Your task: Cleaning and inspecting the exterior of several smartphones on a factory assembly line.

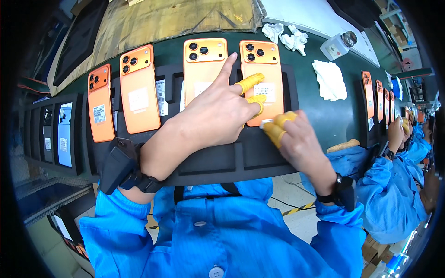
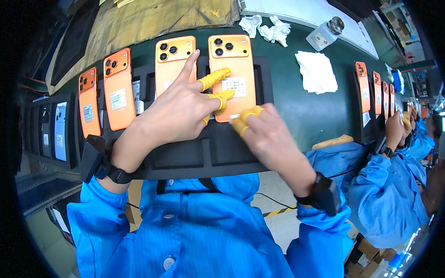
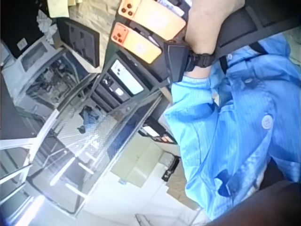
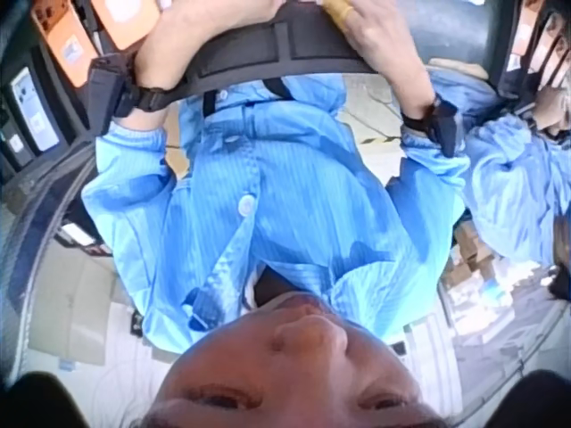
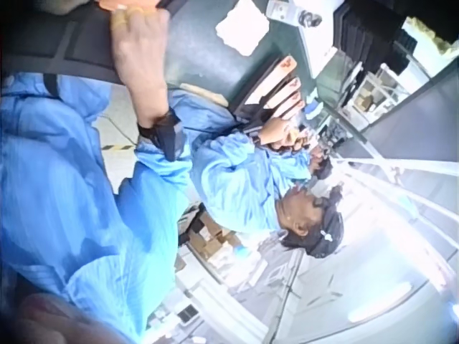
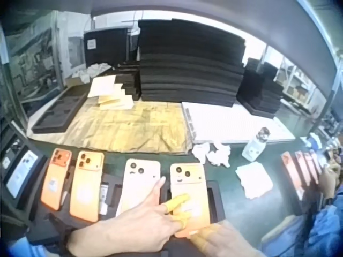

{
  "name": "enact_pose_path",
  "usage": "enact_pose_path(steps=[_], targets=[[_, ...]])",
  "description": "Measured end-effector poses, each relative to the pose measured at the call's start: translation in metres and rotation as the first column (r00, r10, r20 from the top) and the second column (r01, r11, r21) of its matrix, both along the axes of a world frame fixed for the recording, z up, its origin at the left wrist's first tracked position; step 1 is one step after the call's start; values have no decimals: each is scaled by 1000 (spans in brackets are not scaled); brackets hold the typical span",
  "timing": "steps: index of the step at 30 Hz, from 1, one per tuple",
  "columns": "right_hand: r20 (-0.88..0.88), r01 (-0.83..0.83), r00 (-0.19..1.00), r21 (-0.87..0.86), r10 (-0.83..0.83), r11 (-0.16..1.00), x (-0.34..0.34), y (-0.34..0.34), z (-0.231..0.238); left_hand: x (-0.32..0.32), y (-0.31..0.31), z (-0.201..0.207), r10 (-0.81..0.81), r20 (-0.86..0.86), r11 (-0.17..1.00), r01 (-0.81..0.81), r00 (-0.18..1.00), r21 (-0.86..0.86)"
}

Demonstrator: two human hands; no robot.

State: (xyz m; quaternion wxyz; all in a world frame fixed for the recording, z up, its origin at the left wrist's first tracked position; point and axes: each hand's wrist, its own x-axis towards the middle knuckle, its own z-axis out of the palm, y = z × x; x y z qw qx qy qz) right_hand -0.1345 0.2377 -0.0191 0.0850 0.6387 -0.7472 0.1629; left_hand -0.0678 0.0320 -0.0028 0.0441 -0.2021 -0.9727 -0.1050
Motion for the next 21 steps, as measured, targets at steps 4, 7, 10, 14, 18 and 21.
enact_pose_path(steps=[4,7,10,14,18,21], targets=[[4,-8,1000,10,8,1000,0,3,-1,4,-2,-7,-6,-97,999,9,995,37],[-48,61,997,12,-61,998,-4,10,-2,4,-2,-4,-2,-115,999,6,993,36],[-2,-63,998,21,63,998,3,1,-6,1,2,0,-8,-60,999,10,998,30],[-26,24,999,48,-23,999,3,5,-1,0,1,-4,-4,-84,999,8,996,47],[-52,203,977,-45,-205,978,-2,20,21,6,-2,-3,5,-170,998,7,985,69],[63,446,895,-166,-442,879,-1,41,19,8,-2,5,49,-3,996,-48,999,72]])
